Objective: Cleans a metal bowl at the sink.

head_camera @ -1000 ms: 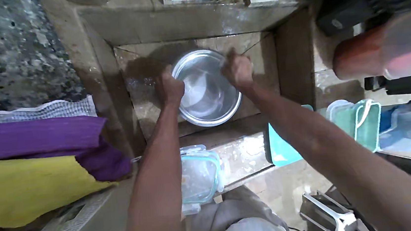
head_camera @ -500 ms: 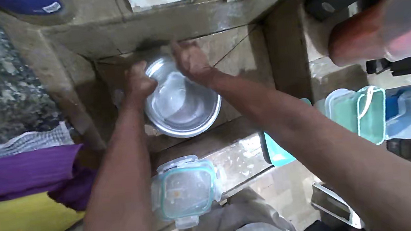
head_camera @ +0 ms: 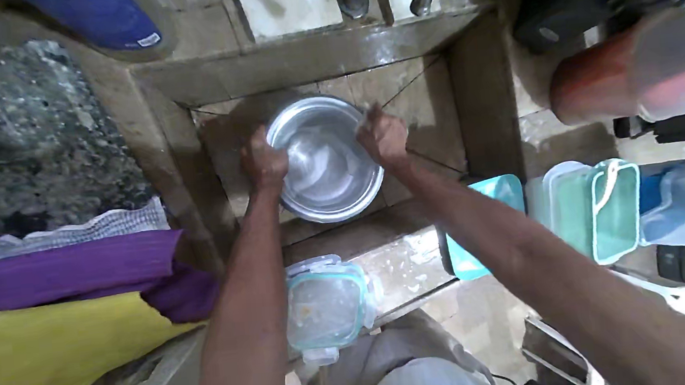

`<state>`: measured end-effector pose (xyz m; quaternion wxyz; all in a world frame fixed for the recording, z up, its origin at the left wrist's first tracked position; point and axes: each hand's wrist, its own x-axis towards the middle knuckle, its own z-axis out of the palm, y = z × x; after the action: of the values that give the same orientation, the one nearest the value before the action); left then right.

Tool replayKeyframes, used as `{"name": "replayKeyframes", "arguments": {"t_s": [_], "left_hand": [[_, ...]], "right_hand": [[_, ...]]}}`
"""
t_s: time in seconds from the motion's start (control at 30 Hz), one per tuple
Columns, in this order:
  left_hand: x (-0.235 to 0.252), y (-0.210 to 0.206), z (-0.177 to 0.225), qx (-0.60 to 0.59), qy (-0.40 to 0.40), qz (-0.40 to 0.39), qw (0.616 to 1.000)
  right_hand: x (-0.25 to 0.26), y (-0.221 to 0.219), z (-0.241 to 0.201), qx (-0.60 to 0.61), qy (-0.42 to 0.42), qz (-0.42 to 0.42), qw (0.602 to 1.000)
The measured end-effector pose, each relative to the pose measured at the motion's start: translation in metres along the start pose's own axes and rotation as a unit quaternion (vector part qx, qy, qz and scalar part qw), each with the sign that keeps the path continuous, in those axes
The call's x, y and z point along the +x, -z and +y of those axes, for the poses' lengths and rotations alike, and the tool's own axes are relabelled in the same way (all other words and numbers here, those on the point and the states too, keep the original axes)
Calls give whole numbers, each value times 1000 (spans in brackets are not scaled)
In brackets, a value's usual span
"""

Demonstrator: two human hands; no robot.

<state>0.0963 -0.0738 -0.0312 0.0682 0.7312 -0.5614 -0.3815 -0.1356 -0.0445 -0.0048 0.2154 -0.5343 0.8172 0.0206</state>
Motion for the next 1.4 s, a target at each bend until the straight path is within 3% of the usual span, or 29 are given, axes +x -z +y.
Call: {"name": "replayKeyframes", "arguments": {"t_s": [0.07,0.13,0.2,0.27,0.37,0.47,0.53,0.63,0.73,0.83,0.93,1.03,1.1,1.2,1.4], "left_hand": [[0,0,4,33,-26,-20,999],[1,-5,11,45,-36,-51,997],[4,-8,10,44,-33,-52,997],[1,-11,7,33,-30,-47,998],[-8,-15,9,11,-15,-16,1000],[-14,-27,6,-51,14,29,998],[-21,-29,6,-76,52,41,995],[-33,-27,3,-89,99,51,990],[-38,-27,-4,-139,129,49,980],[-36,-26,-11,-178,177,56,966],[-33,-26,-23,-273,198,74,939],[-42,-17,-24,-370,182,45,910],[-48,-12,-20,-408,161,29,898],[-51,-12,-13,-410,118,37,904],[-54,24,15,-284,-41,64,956]], "right_hand": [[34,-3,-31,-27,147,9,989],[54,-18,-64,-38,308,7,950],[59,-19,-85,-48,391,-18,919],[51,-9,-76,-62,342,-27,937],[30,7,-25,-63,122,-10,991],[-16,0,21,-9,-82,11,996],[-48,-14,31,48,-155,25,986],[-63,-25,25,75,-190,21,979],[-59,-22,23,122,-167,21,978],[-83,-26,39,269,-113,22,956],[-112,-29,70,456,-61,-10,888],[-116,-15,87,562,-48,25,825],[-108,-6,81,613,-15,30,790],[-98,9,55,638,115,-8,761],[-88,79,39,483,303,7,822]]}}
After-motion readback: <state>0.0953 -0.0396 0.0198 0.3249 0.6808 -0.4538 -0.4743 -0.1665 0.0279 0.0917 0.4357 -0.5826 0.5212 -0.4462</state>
